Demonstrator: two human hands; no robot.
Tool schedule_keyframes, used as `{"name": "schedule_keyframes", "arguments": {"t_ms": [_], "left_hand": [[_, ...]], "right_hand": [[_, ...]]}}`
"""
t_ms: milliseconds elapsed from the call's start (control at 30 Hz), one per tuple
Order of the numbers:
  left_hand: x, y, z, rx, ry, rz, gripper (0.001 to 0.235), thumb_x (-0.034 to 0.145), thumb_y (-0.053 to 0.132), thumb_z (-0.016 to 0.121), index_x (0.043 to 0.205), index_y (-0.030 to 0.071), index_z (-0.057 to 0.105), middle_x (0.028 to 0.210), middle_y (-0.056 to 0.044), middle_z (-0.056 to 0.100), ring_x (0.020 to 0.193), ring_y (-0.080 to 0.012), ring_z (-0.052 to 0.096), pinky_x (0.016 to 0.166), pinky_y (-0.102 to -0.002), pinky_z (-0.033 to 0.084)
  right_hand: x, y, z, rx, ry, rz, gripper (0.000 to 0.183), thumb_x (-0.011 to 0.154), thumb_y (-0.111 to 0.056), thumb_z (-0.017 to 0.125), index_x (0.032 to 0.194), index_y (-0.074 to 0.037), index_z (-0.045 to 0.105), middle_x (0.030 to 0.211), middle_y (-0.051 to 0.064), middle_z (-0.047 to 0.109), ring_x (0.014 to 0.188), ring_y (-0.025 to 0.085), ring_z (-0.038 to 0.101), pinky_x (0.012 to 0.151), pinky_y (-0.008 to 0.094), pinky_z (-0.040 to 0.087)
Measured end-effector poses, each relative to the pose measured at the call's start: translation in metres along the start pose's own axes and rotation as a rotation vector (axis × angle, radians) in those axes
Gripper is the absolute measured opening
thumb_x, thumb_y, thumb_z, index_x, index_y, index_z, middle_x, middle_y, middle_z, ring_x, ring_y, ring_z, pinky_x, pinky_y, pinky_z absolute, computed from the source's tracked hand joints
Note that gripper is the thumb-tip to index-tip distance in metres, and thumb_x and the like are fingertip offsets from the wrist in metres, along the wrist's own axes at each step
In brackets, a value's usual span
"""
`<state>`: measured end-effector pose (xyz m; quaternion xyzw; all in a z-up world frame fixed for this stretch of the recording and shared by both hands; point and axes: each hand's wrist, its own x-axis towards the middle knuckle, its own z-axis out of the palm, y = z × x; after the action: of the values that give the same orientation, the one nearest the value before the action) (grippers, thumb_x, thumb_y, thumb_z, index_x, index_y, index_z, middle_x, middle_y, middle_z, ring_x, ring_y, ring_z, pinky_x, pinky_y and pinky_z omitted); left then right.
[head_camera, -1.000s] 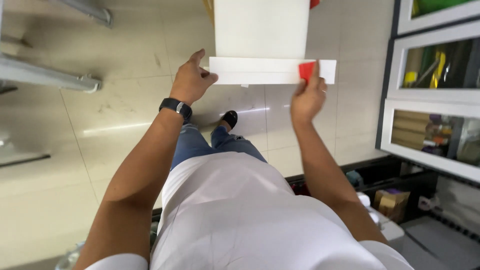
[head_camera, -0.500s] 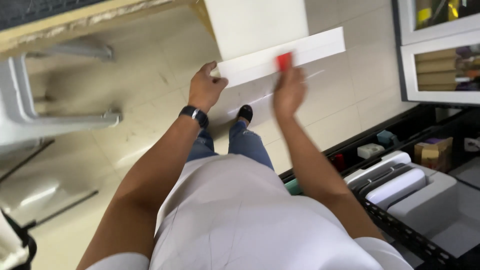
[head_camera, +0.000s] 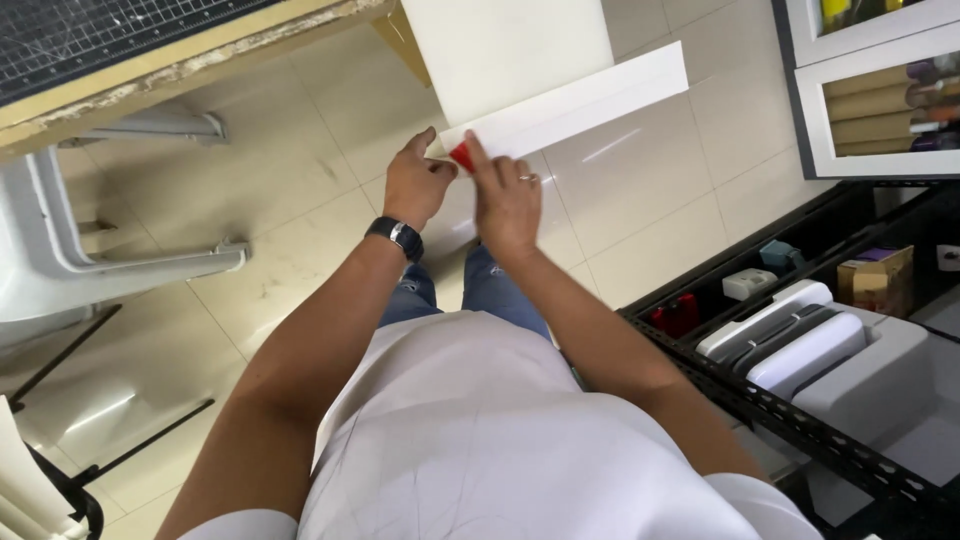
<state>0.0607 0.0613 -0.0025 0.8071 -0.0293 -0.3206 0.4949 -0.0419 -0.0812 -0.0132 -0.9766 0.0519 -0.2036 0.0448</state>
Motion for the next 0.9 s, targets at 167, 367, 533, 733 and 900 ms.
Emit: {"name": "schedule_keyframes", "arguments": {"t_ms": [167, 367, 533, 733, 900], "left_hand": [[-0.014, 0.013, -0.004, -0.024, 0.013, -0.018, 0.068, 0.094, 0.026, 0.070, 0.154, 0.010, 0.045, 0.110, -0.016, 0.078, 0.110, -0.0264, 0.074, 0.092, -0.038, 0.062], [-0.011, 0.009, -0.004, -0.052, 0.008, -0.011, 0.068, 0.095, 0.025, 0.069, 0.155, 0.006, 0.043, 0.112, -0.018, 0.077, 0.112, -0.0295, 0.073, 0.094, -0.041, 0.060], [-0.008, 0.006, -0.002, -0.101, 0.039, 0.000, 0.068, 0.095, 0.025, 0.069, 0.155, 0.006, 0.043, 0.111, -0.020, 0.077, 0.113, -0.0310, 0.073, 0.096, -0.043, 0.060], [-0.027, 0.016, -0.003, -0.074, 0.044, 0.007, 0.063, 0.096, 0.027, 0.066, 0.153, 0.009, 0.046, 0.106, -0.017, 0.078, 0.109, -0.0291, 0.074, 0.094, -0.042, 0.060], [-0.013, 0.005, 0.000, -0.128, 0.047, -0.003, 0.056, 0.099, 0.023, 0.059, 0.152, 0.006, 0.048, 0.107, -0.021, 0.078, 0.109, -0.0321, 0.074, 0.097, -0.046, 0.058]], "right_hand": [[0.022, 0.055, -0.037, 0.163, -0.058, -0.116, 0.057, 0.096, -0.018, 0.072, 0.151, -0.026, 0.054, 0.098, 0.000, 0.064, 0.095, 0.025, 0.060, 0.086, 0.042, 0.045], [0.042, 0.047, -0.016, 0.194, -0.082, -0.319, 0.046, 0.096, -0.015, 0.070, 0.139, -0.031, 0.065, 0.092, -0.004, 0.056, 0.091, 0.021, 0.051, 0.086, 0.038, 0.041], [0.039, 0.055, -0.025, 0.219, -0.096, -0.366, 0.045, 0.096, -0.014, 0.070, 0.136, -0.033, 0.066, 0.091, -0.004, 0.052, 0.090, 0.022, 0.047, 0.085, 0.039, 0.040], [0.048, 0.050, -0.016, 0.187, -0.024, -0.404, 0.040, 0.094, -0.012, 0.072, 0.129, -0.031, 0.068, 0.091, -0.003, 0.052, 0.089, 0.022, 0.047, 0.083, 0.039, 0.041], [0.029, 0.061, -0.024, 0.238, -0.058, -0.421, 0.030, 0.099, -0.014, 0.066, 0.125, -0.029, 0.070, 0.090, 0.000, 0.053, 0.089, 0.024, 0.050, 0.083, 0.040, 0.041]]}}
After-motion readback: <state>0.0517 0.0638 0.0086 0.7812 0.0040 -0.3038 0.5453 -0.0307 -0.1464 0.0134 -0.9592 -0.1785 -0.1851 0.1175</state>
